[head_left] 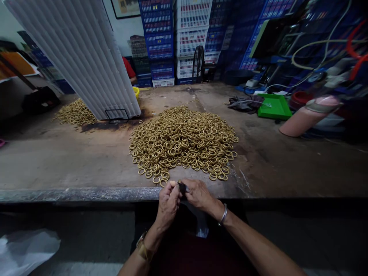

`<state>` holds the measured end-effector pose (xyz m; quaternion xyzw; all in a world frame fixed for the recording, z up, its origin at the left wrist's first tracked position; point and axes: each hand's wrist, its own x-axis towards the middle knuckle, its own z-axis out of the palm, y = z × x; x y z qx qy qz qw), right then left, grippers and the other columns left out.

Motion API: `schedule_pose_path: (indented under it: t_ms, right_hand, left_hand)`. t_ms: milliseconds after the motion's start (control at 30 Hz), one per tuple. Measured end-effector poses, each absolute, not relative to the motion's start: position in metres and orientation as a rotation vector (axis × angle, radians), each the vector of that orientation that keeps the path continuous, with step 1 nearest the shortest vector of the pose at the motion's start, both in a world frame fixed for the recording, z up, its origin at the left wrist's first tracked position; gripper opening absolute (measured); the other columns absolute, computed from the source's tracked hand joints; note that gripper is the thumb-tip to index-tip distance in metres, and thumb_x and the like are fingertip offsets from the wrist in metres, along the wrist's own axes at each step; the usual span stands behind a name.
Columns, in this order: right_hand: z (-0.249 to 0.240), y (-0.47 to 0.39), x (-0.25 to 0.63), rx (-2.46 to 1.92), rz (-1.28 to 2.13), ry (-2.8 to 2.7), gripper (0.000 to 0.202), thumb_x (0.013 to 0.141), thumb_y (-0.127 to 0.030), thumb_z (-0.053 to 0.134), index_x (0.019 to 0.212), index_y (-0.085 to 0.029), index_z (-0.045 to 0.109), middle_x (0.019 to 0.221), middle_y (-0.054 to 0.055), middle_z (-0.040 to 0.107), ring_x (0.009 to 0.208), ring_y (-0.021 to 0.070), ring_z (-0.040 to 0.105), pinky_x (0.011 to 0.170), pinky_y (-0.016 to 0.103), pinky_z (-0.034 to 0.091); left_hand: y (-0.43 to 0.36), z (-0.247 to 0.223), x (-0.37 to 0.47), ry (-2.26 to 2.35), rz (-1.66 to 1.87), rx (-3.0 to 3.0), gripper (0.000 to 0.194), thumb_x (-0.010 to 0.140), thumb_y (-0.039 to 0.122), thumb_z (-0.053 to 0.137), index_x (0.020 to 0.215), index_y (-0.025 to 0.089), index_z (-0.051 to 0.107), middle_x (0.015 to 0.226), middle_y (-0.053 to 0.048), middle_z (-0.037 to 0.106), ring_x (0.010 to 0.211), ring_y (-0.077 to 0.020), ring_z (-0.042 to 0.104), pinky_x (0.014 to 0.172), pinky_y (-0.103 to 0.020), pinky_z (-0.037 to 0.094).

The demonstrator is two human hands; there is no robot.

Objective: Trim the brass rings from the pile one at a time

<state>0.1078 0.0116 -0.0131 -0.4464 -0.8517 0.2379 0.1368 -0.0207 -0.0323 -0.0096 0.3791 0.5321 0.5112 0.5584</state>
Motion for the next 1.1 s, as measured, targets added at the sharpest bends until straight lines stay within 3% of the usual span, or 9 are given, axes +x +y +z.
schedule_pose_path:
  t_ms: [200,367,533,767,933,1100]
  right_hand:
    - [-0.012,0.029,0.104,-1.607,0.522,-2.499,0.022,0.077,-0.02,0.044,0.095,-0.018,0.057,0.077,0.007,0.064,0.07,0.0168,0.057,0.059,0.024,0.03]
    - [-0.01,0.04,0.085,-1.477,0.509,-2.433,0.023,0.081,-0.021,0.042,0.1,-0.02,0.054,0.083,0.004,0.065,0.074,0.0149,0.058,0.062,0.023,0.033]
    - [-0.004,0.041,0.057,-1.528,0.503,-2.425,0.024,0.085,-0.035,0.041,0.099,-0.019,0.052,0.085,0.006,0.065,0.076,0.0166,0.06,0.06,0.023,0.032]
    - [-0.007,0.05,0.049,-1.593,0.458,-2.482,0.018,0.081,-0.025,0.043,0.093,-0.02,0.055,0.081,0.006,0.065,0.073,0.0171,0.059,0.057,0.024,0.03]
    - [-0.014,0.055,0.066,-1.472,0.646,-2.195,0.014,0.079,-0.027,0.044,0.081,-0.019,0.056,0.069,0.003,0.061,0.063,0.0136,0.053,0.057,0.022,0.032]
    - [-0.012,0.05,0.088,-1.29,1.008,-1.846,0.011,0.074,-0.025,0.046,0.068,-0.018,0.052,0.06,-0.002,0.055,0.056,0.01,0.048,0.054,0.02,0.036]
  left_hand:
    - [-0.05,0.001,-0.023,1.071,1.125,0.779,0.026,0.079,0.041,0.052,0.074,0.016,0.05,0.054,0.006,0.045,0.038,-0.0028,0.034,0.036,-0.015,0.025]
    - [-0.06,-0.003,-0.026,0.867,1.17,0.472,0.025,0.078,0.038,0.055,0.072,0.015,0.048,0.068,0.0,0.054,0.043,-0.0041,0.04,0.036,-0.016,0.029]
    - [-0.063,-0.008,-0.038,0.871,1.212,0.342,0.023,0.076,0.034,0.058,0.072,0.013,0.048,0.076,-0.005,0.058,0.051,-0.0072,0.048,0.038,-0.016,0.032]
    - [-0.062,-0.007,-0.048,0.73,1.222,0.215,0.019,0.071,0.024,0.062,0.084,0.015,0.053,0.071,-0.001,0.055,0.055,-0.0087,0.05,0.039,-0.016,0.032]
    - [-0.052,-0.005,-0.045,0.815,1.265,0.256,0.022,0.07,0.031,0.065,0.074,0.014,0.052,0.069,-0.001,0.053,0.056,-0.008,0.05,0.039,-0.015,0.031]
    - [-0.036,-0.001,-0.037,1.13,1.354,0.508,0.031,0.07,0.041,0.063,0.087,0.017,0.052,0.06,0.005,0.049,0.044,-0.0049,0.042,0.036,-0.014,0.029]
